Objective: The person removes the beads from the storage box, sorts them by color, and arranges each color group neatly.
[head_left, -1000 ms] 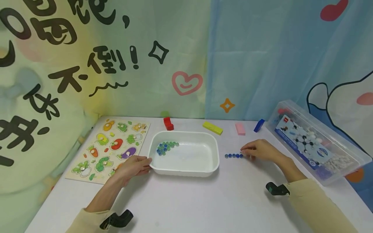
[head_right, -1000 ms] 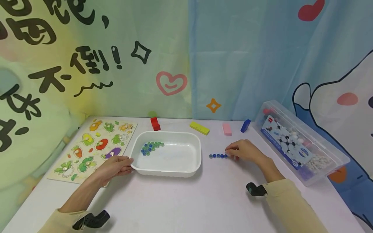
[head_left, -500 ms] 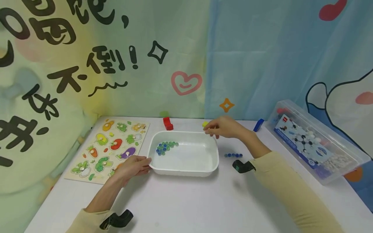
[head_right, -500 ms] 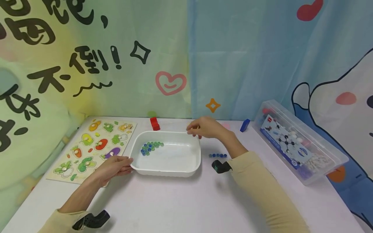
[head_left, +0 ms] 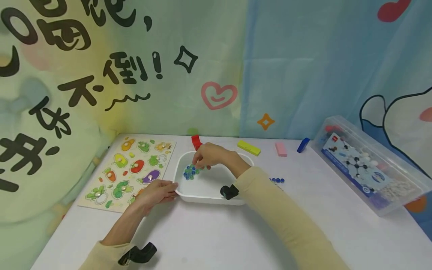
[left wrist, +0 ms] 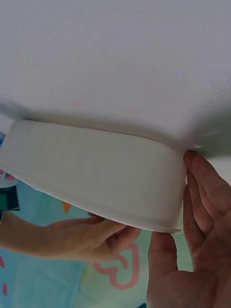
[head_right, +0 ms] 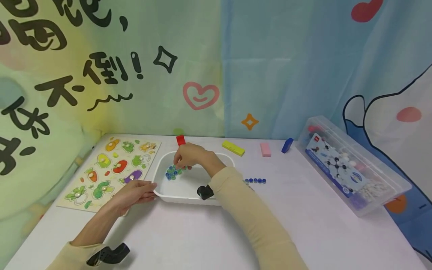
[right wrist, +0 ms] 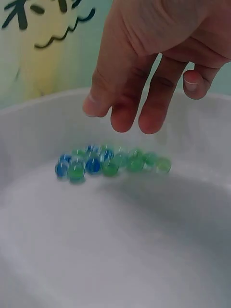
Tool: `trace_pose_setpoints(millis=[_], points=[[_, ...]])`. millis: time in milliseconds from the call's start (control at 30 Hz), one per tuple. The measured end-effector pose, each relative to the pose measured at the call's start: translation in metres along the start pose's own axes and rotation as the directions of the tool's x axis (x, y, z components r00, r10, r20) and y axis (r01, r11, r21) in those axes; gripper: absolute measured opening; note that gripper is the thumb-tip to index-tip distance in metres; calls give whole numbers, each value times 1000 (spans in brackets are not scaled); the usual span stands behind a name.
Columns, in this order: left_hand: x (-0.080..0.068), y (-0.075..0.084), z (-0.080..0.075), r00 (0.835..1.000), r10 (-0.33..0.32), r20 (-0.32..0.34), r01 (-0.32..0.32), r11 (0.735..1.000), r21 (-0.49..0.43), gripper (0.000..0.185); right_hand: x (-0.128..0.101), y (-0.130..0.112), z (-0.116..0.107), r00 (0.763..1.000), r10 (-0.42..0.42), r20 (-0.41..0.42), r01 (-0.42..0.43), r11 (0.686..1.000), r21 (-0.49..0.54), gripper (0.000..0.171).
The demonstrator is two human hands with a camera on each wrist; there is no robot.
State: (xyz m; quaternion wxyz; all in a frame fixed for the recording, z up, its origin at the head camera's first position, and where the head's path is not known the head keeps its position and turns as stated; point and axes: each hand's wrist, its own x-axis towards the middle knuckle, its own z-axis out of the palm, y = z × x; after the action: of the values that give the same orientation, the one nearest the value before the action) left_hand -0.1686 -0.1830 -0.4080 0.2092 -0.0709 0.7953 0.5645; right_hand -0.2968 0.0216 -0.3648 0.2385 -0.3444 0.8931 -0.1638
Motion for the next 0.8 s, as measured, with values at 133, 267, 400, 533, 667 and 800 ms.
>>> trace_pose_setpoints(millis=[133,267,400,533,667,800], points=[[0,0,0,1000,18,13,-18,1000,-6,42,10,-4,8,997,71,21,-71,997,-13,20],[-1,0,-1,999,28,16,-28,1000,-6,41,17,-3,15,993,111,36,-110,994,-15,17],[-1,-1,-1,999,32,19,-32,999,-5,40,22,-2,20,993,109,42,-108,993,-37,17],[-1,-1,-1,999,31,16,-30,1000,-2,39,27,-2,23,994,105,42,-102,993,-57,14],[-1,-1,-1,999,30,15,-30,1000,2,39,33,-1,27,995,96,32,-93,993,-78,9],[-1,-1,-1,1000,28,12,-28,1000,4,39,36,-3,29,996,88,23,-85,991,-105,7]])
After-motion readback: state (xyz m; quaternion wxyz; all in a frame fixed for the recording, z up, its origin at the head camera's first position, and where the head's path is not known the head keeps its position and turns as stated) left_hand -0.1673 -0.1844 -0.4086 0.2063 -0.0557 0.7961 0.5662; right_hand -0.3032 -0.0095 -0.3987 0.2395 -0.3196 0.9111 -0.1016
